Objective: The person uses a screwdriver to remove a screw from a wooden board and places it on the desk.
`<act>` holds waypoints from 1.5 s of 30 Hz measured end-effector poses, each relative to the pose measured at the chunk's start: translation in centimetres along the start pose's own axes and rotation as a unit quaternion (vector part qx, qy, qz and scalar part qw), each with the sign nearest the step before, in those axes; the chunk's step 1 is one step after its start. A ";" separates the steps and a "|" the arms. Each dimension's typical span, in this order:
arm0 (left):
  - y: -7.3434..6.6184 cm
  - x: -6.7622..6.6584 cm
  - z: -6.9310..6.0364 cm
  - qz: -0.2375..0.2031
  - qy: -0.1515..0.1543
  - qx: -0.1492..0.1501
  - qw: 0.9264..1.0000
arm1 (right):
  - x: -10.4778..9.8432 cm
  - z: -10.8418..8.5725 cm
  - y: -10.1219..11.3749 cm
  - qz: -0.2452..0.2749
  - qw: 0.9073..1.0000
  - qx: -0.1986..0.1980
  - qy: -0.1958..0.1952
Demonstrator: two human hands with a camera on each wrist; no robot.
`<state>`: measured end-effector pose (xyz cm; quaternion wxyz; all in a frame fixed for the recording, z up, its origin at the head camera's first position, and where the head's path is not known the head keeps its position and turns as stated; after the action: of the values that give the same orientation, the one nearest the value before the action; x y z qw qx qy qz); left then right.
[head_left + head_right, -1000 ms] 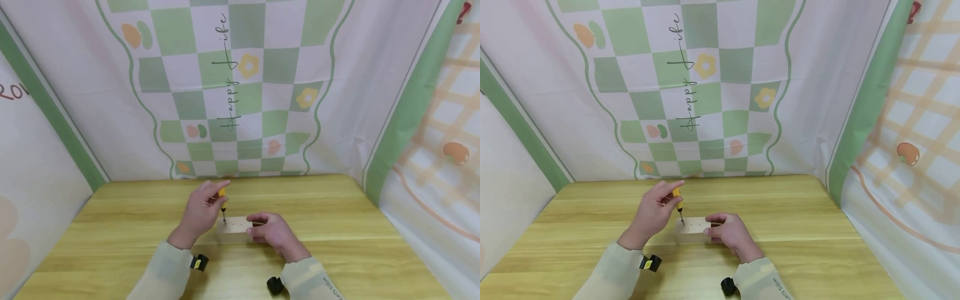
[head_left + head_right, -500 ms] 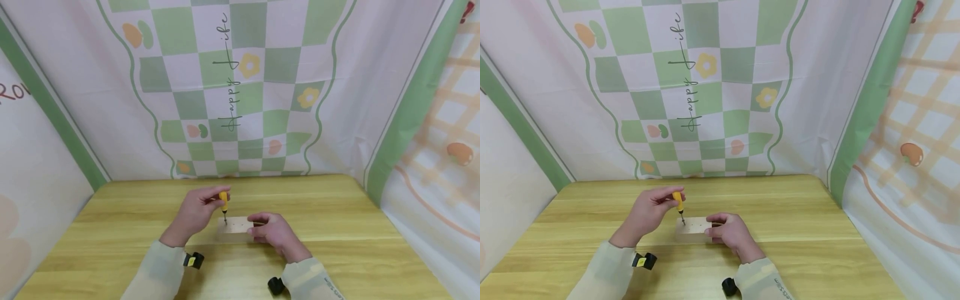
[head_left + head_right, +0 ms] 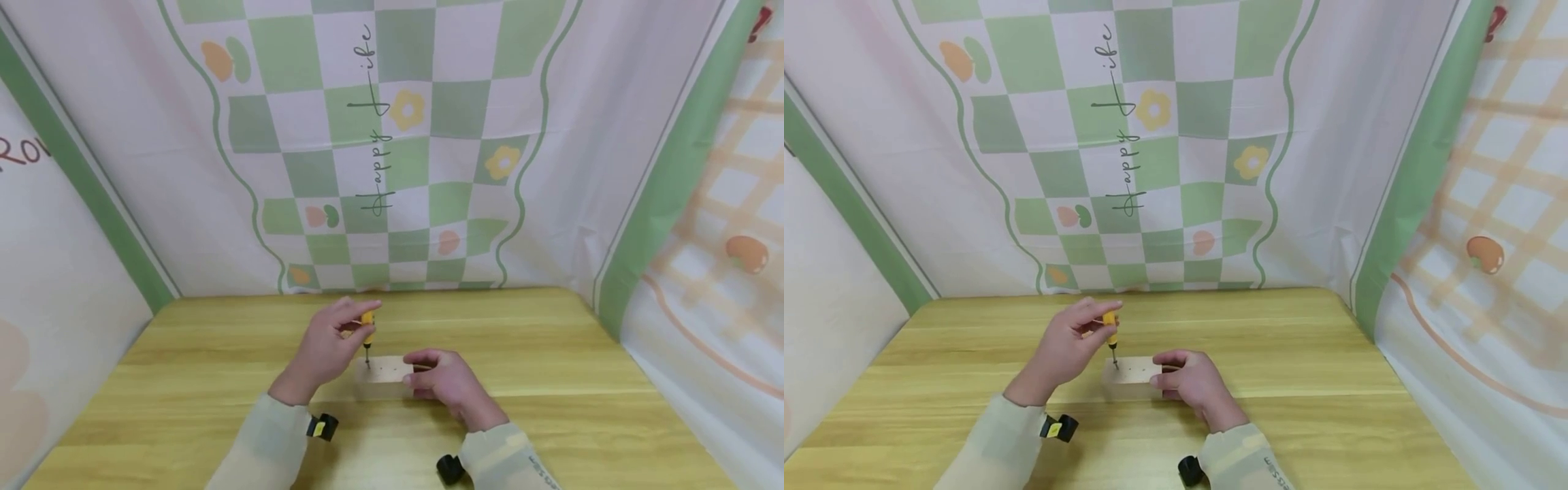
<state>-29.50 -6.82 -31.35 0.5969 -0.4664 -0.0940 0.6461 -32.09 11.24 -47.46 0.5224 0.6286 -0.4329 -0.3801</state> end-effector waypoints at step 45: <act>-0.4 -0.6 -0.5 -0.015 -0.050 0.028 0.998 | 0.0 0.1 -0.1 0.003 1.000 0.003 -0.001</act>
<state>-28.95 -7.44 -31.08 0.6135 -0.4151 -0.1130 0.6622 -32.17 11.19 -47.57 0.5207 0.6287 -0.4367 -0.3780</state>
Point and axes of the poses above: each hand's wrist, its own z-axis towards the middle knuckle, its own x-axis out of the palm, y = z × x, the point moved 10 cm from there along z, towards the middle knuckle, and after that the axes turned 7 degrees about y, right-handed, at the moved point
